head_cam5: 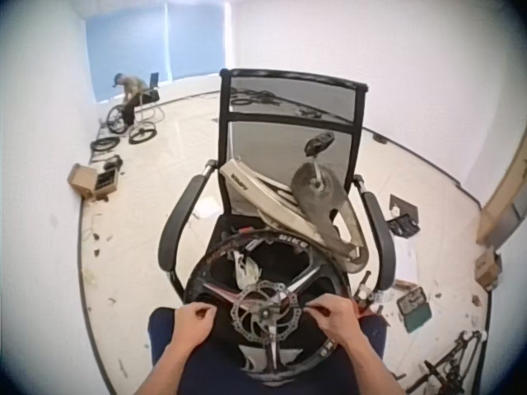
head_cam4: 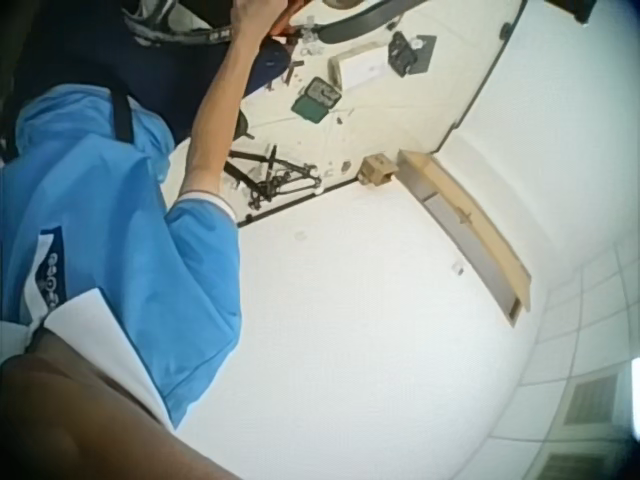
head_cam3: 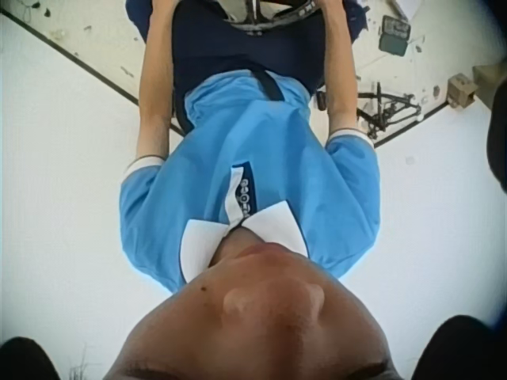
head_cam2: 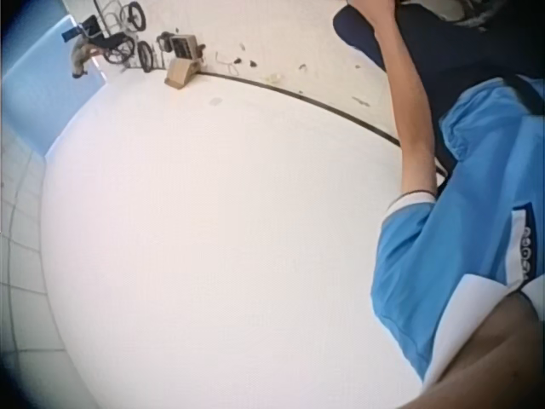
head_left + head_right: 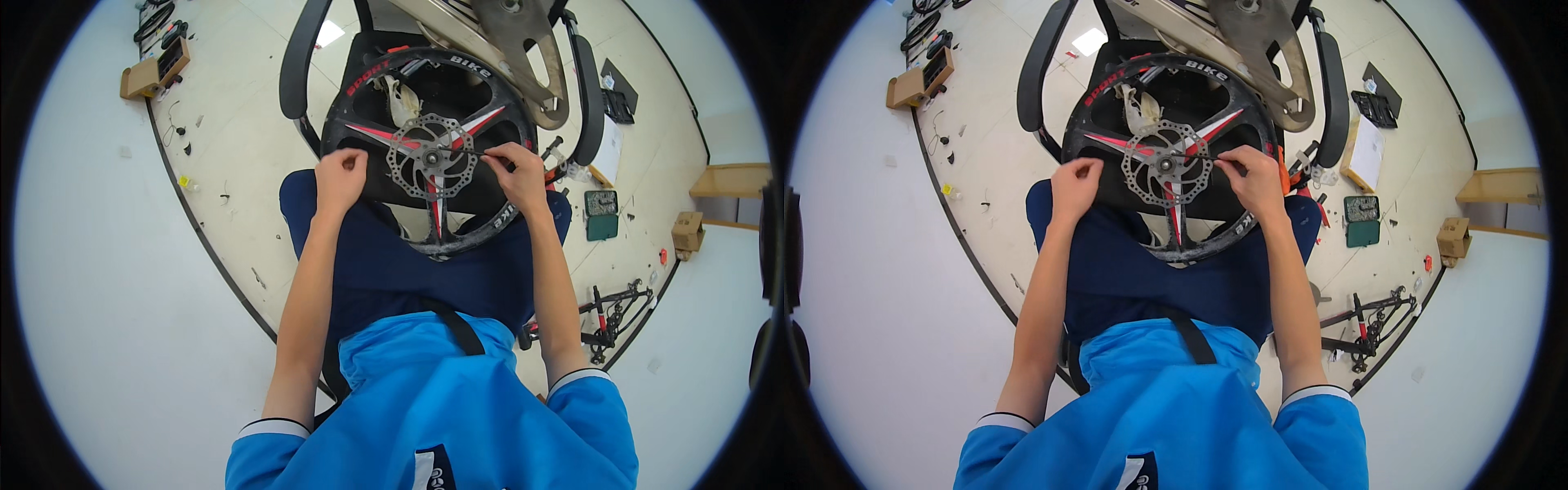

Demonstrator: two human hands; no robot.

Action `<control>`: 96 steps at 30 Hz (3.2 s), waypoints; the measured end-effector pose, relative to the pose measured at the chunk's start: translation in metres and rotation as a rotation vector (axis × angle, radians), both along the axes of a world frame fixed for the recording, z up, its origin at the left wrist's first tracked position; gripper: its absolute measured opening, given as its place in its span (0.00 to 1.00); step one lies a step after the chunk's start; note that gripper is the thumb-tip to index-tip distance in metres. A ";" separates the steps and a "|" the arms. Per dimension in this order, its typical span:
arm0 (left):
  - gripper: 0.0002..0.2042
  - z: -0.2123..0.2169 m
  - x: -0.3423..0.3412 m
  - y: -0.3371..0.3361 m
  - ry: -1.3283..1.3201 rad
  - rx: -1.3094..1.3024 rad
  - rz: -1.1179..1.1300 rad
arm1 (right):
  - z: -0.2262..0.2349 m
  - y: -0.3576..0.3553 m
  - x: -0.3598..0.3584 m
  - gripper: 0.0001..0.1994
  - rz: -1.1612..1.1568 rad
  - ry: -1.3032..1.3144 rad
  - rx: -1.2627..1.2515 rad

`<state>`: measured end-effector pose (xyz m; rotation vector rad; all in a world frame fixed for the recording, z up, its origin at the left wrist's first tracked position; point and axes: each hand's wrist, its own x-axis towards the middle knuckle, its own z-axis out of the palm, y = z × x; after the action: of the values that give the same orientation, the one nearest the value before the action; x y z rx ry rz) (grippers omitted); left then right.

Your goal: The person is seated and working on a bicycle wheel resting on their lap. They are attaching a disc brake rotor to the wheel hub, inserting and tightening multiple bolts by hand to secure the component.

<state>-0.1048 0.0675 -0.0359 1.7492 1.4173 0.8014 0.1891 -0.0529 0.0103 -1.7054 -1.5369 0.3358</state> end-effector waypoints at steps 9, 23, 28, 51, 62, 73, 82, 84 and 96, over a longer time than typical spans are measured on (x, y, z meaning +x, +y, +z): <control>0.06 -0.030 0.017 -0.026 0.097 0.058 -0.223 | -0.006 0.001 0.013 0.08 0.021 0.102 -0.226; 0.06 -0.011 0.016 -0.056 -0.439 -0.276 0.036 | -0.041 -0.048 -0.024 0.07 -0.129 1.430 -0.138; 0.05 0.009 0.049 -0.050 -0.363 -0.150 -0.131 | -0.042 -0.052 -0.037 0.07 -0.101 1.386 -0.194; 0.06 -0.003 0.069 -0.045 -0.245 -0.074 0.026 | -0.028 -0.037 -0.045 0.07 -0.116 1.264 -0.212; 0.07 -0.015 0.068 -0.052 -0.021 0.548 -0.058 | 0.000 0.023 -0.080 0.05 -0.047 0.493 -0.080; 0.10 -0.027 0.068 -0.049 -0.085 0.526 -0.091 | -0.010 0.031 -0.089 0.07 0.042 0.133 -0.023; 0.12 -0.028 0.069 -0.048 -0.197 0.467 -0.077 | -0.013 0.032 -0.090 0.08 0.102 0.013 0.063; 0.12 -0.027 0.069 -0.048 -0.212 0.453 -0.075 | -0.014 0.033 -0.089 0.08 0.117 -0.021 0.083; 0.11 -0.029 0.072 -0.052 -0.281 0.367 -0.009 | -0.011 0.036 -0.096 0.05 0.111 -0.219 0.151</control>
<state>-0.0328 0.0159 -0.0651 1.8174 1.1248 1.3118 0.0934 -0.0170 -0.0009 -1.5829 -1.7730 0.0874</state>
